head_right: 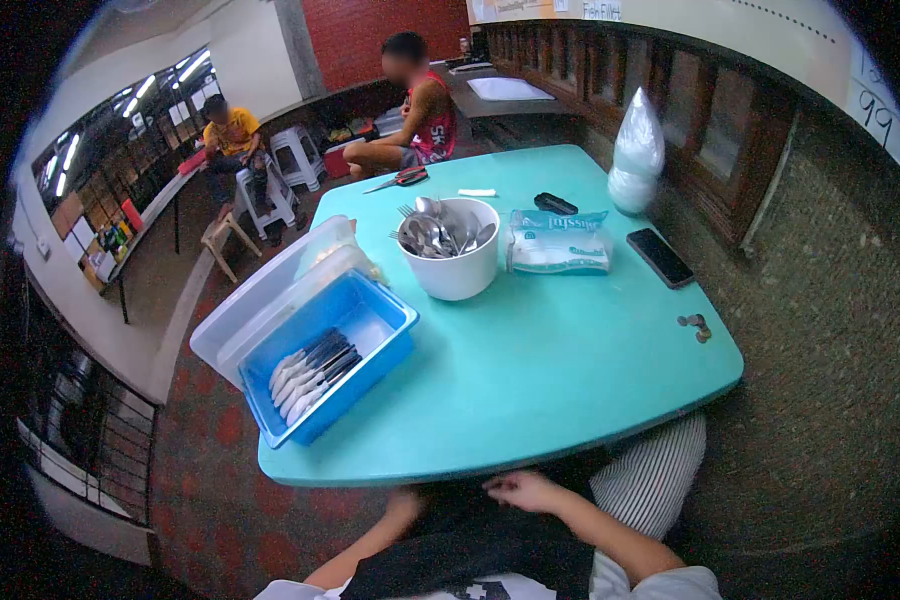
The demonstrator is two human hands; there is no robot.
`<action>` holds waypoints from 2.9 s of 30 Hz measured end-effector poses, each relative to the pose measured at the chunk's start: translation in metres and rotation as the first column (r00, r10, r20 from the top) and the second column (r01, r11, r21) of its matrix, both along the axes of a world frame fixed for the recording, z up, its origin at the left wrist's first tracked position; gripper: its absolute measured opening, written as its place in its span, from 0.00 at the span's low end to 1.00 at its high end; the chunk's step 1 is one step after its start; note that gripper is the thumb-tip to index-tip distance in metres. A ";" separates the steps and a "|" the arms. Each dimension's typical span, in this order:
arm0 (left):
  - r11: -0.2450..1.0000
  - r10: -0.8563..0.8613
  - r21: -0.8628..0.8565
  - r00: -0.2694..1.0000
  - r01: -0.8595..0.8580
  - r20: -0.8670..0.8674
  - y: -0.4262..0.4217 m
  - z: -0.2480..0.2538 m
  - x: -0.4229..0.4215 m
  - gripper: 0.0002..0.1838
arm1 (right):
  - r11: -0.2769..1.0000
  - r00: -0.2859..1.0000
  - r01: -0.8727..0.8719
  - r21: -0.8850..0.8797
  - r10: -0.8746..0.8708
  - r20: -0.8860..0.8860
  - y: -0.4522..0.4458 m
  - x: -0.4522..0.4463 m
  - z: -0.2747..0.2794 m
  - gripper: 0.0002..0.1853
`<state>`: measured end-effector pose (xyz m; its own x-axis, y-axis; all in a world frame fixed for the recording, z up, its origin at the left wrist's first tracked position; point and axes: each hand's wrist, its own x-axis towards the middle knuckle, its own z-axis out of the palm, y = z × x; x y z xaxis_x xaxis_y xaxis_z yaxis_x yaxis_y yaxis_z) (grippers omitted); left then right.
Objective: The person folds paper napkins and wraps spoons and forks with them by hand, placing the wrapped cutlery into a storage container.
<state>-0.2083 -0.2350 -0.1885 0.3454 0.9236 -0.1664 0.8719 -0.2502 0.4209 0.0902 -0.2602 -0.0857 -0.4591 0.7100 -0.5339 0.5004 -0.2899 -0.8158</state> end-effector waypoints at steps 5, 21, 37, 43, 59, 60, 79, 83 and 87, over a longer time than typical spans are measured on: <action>0.991 0.128 0.011 0.982 -0.130 0.138 0.004 -0.032 -0.006 0.23 | 0.861 0.950 0.271 0.430 -0.310 0.023 0.025 -0.004 -0.136 0.26; 0.988 -0.143 -0.041 0.976 0.152 0.165 -0.044 0.068 -0.017 0.11 | 0.945 0.979 -0.199 0.259 0.203 0.010 0.010 -0.060 -0.064 0.25; 0.657 -0.744 0.475 0.608 0.586 0.279 0.052 0.296 0.107 0.15 | 0.888 0.762 -0.299 0.348 0.003 0.648 0.083 0.023 -0.112 0.33; 0.582 -0.669 0.780 0.681 0.232 0.296 0.129 0.207 0.138 0.10 | 0.865 0.747 -0.251 0.434 -0.112 0.656 0.088 0.018 -0.114 0.30; 0.850 -0.498 0.465 0.664 0.247 0.558 0.137 0.197 0.129 0.04 | 0.828 0.686 -0.191 0.527 -0.272 0.675 0.062 0.007 -0.077 0.24; 0.870 -0.477 0.415 0.667 0.266 0.573 0.135 0.202 0.129 0.05 | 0.826 0.685 -0.190 0.531 -0.277 0.674 0.059 0.007 -0.075 0.24; 0.938 -0.341 0.205 0.629 0.280 0.699 0.143 0.213 0.123 0.04 | 0.762 0.817 -0.316 -0.566 0.522 0.246 0.023 0.022 0.120 0.19; 0.948 -0.299 0.139 0.658 0.285 0.691 0.143 0.210 0.120 0.06 | 0.922 0.909 -0.081 -0.379 0.224 0.351 0.081 0.063 0.244 0.17; 0.957 -0.272 0.125 0.668 0.261 0.693 0.142 0.212 0.120 0.06 | 0.823 0.894 0.235 0.518 -0.392 0.217 0.151 0.096 0.293 0.12</action>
